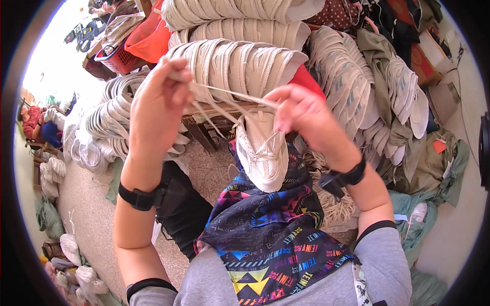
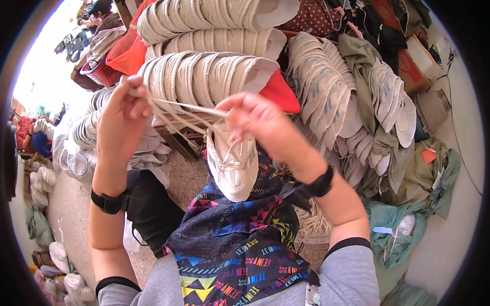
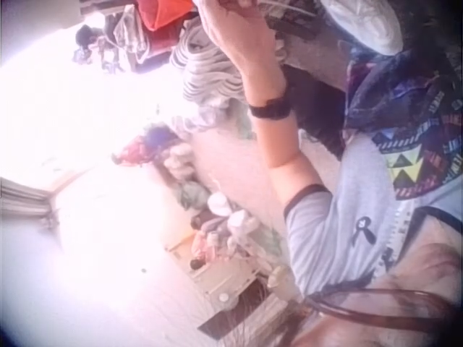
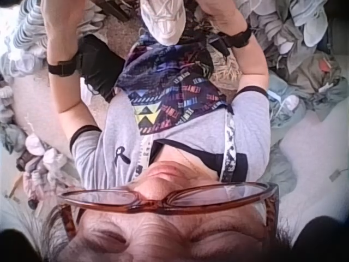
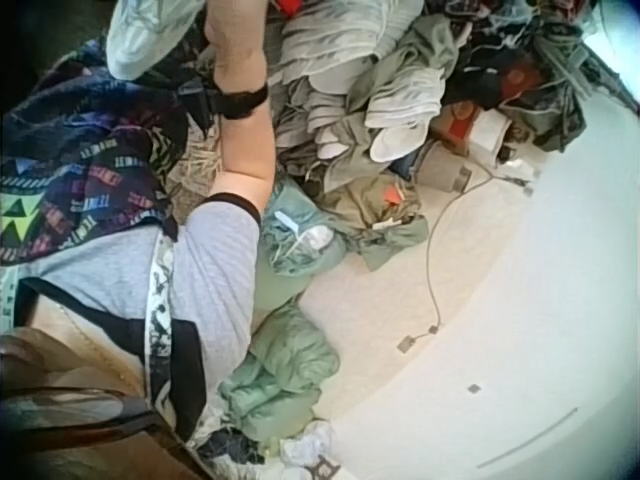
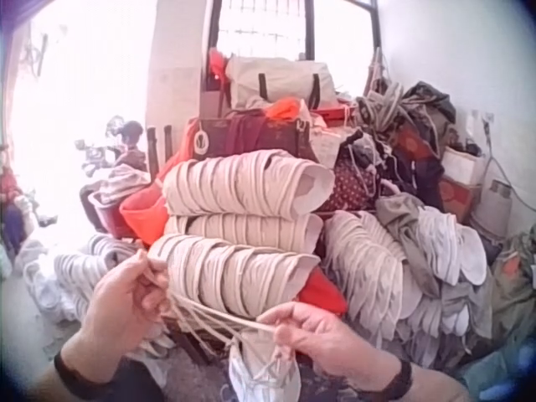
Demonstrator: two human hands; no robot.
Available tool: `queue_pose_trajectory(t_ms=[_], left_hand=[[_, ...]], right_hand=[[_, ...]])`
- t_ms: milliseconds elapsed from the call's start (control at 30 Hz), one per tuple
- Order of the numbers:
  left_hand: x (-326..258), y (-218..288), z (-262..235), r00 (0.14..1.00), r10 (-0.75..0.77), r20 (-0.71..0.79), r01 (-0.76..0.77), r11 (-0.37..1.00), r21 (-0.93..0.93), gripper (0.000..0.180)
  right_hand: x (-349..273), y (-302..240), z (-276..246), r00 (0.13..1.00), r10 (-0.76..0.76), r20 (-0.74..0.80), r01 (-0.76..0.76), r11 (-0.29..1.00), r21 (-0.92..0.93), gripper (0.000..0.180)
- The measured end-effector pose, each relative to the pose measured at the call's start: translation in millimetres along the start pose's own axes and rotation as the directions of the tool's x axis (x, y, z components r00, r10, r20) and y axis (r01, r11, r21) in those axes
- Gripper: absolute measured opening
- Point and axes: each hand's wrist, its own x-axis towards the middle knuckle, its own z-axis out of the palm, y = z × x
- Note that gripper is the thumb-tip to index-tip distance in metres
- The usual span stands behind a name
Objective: Insert laces into the eyelets of several white shoe uppers and tie them.
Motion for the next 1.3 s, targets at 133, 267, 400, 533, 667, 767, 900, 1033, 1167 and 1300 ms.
queue_pose_trajectory(t_ms=[133,267,400,533,667,767,900,1033,1167,1300], left_hand=[[-13.3,-11.3,-84.1,0.964,-0.219,-0.152,0.141,0.903,-0.406,0.019],[-31.3,-24.0,-194.6,0.85,-0.435,-0.298,0.148,0.74,-0.656,0.011],[-60.5,-16.1,-352.8,0.774,-0.448,-0.448,0.078,0.769,-0.634,0.013],[-105.4,33.3,-455.6,0.74,-0.339,-0.58,-0.165,0.746,-0.645,0.021],[-129.6,65.8,-469.1,0.581,0.086,-0.809,-0.259,0.962,-0.084,0.025],[-83.6,31.1,-375.0,0.539,0.147,-0.829,-0.057,0.989,0.138,0.024],[-63.4,-16.5,-192.3,0.839,0.01,-0.544,0.15,0.957,0.25,0.032],[-65.9,-74.7,-75.8,0.937,-0.274,-0.218,0.332,0.894,0.3,0.027],[-65.5,-140.8,-34.0,0.946,-0.322,-0.038,0.314,0.882,0.351,0.022],[-74.7,-166.8,-16.8,0.924,-0.382,-0.021,0.361,0.853,0.378,0.025]], right_hand=[[-0.2,-57.5,-43.3,0.974,-0.177,-0.142,0.199,0.967,0.159,0.029],[-17.0,-106.0,-110.8,0.936,-0.033,-0.351,0.141,0.948,0.286,0.026],[-58.9,-149.9,-222.4,0.815,0.051,-0.577,0.131,0.954,0.27,0.026],[-147.6,-193.8,-361.8,0.516,0.023,-0.856,0.167,0.978,0.126,0.029],[-227.2,-203.8,-416.2,0.297,-0.261,-0.918,0.104,0.965,-0.24,0.029],[-231.5,-177.2,-366.7,0.042,-0.377,-0.925,-0.072,0.922,-0.379,0.015],[-140.8,-75.5,-252.0,0.359,-0.106,-0.927,-0.365,0.899,-0.244,0.024],[-78.3,12.9,-116.8,0.751,0.167,-0.639,-0.437,0.851,-0.291,0.044],[-61.7,78.5,-50.3,0.874,0.33,-0.357,-0.416,0.887,-0.198,0.023],[-64.1,98.8,-30.6,0.912,0.22,-0.346,-0.339,0.879,-0.334,0.016]])
